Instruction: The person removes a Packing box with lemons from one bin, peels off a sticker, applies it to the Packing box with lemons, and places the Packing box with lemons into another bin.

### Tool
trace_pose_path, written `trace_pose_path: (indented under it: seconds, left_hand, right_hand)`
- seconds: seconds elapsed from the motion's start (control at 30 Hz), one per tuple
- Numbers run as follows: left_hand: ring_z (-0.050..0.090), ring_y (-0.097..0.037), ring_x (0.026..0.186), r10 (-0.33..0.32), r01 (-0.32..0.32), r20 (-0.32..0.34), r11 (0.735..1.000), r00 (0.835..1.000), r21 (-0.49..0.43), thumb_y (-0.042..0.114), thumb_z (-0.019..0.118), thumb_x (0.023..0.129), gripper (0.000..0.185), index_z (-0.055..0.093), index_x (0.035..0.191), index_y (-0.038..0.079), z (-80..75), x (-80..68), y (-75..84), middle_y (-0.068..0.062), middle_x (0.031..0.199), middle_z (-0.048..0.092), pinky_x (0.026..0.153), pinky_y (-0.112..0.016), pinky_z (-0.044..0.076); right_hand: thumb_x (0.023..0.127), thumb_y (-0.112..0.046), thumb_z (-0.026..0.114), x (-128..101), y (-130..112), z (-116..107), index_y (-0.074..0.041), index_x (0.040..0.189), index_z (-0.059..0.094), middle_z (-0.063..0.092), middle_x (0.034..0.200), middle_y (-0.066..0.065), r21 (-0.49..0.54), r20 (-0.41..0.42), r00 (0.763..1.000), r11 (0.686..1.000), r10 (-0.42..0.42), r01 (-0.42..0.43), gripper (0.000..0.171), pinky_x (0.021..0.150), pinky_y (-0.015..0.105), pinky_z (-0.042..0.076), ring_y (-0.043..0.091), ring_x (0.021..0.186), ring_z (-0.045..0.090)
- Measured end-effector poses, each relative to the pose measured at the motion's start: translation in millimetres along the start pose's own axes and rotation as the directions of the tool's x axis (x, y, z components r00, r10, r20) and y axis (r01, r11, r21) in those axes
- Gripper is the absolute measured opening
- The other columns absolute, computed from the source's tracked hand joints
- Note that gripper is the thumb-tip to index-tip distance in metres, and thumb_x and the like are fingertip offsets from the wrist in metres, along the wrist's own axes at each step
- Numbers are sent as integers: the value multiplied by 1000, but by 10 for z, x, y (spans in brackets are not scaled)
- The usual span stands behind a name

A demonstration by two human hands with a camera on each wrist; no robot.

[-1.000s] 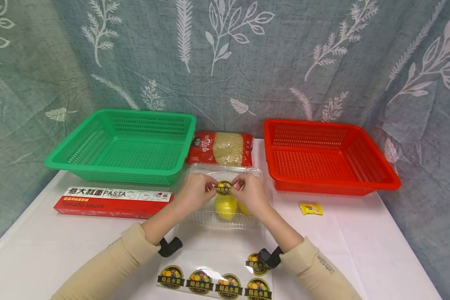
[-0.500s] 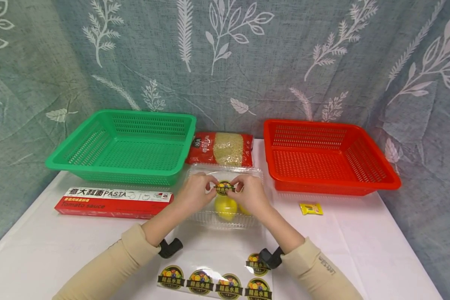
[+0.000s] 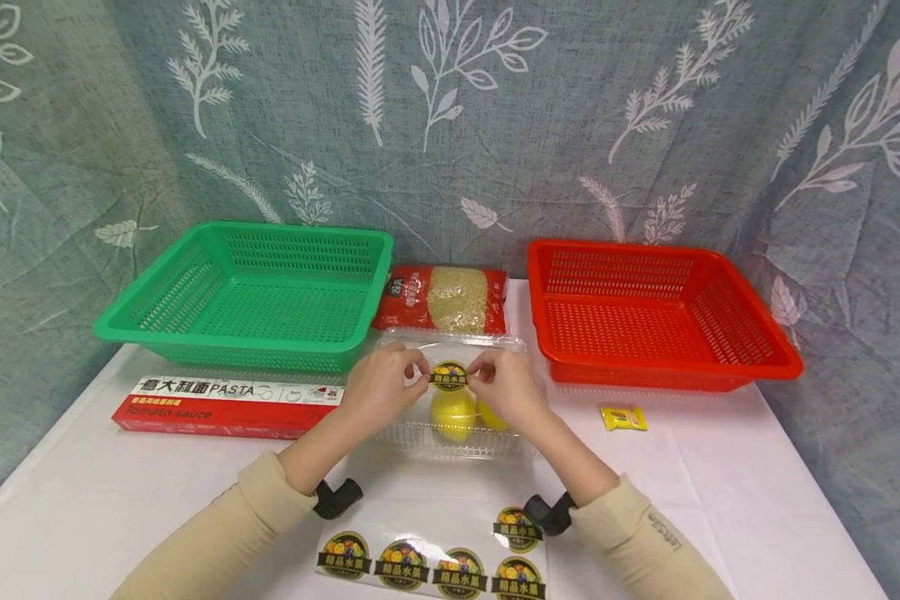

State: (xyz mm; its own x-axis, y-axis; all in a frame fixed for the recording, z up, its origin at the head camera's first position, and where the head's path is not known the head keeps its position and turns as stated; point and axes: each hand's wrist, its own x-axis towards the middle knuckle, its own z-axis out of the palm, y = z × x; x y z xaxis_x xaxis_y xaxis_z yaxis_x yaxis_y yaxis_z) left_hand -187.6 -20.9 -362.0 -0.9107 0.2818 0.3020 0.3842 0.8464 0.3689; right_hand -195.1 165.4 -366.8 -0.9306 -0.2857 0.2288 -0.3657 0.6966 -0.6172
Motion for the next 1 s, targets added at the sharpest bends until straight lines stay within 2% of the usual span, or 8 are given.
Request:
trace_pose_path:
  seconds: [0.13,0.3,0.43,0.57,0.73,1.0]
  left_hand:
    - [50,-14,60,17,-16,-34,1000,999,21,17,70,77,4,70,77,13,-2,-24,-30,1,69,56,44,-21,37]
    - [50,-14,61,39,-36,-90,999,995,29,17,68,77,4,70,76,14,-19,-82,-63,3,66,54,52,-26,38]
    - [52,-17,69,2,-2,-109,1000,994,6,18,67,78,4,70,78,15,-39,-127,-94,2,70,55,57,-31,39]
    - [52,-23,82,-44,40,-115,998,992,-38,18,66,79,5,70,82,17,-49,-169,-118,-2,83,58,62,-37,40]
    - [49,-27,90,-84,70,-126,991,988,-115,18,66,79,11,70,88,14,-56,-229,-143,-7,97,57,67,-40,43]
    - [46,-32,102,-134,106,-114,970,984,-218,16,67,79,21,67,98,9,-67,-284,-189,-13,110,53,73,-43,47]
  right_hand:
    - [76,2,67,-23,15,-11,1,84,69,59,67,3,30,7,1000,999,-11,11,8,57,22,47,14,61,52]
    - [77,1,67,-84,13,-49,0,84,69,59,67,1,74,-4,1000,997,-22,23,8,58,22,48,13,62,53]
    - [79,-1,67,-144,31,-98,0,86,69,59,69,2,132,-4,1000,991,-2,3,7,55,20,47,14,63,54]
    - [81,-3,66,-192,76,-153,1,90,68,61,74,5,224,18,999,974,40,-43,10,53,22,49,17,63,55]
    - [85,-6,63,-231,121,-208,5,96,66,65,86,14,321,56,995,943,80,-94,16,58,24,52,22,66,58]
    - [87,-8,61,-312,122,-292,7,100,63,64,94,18,376,72,991,917,117,-135,20,65,24,53,30,74,62]
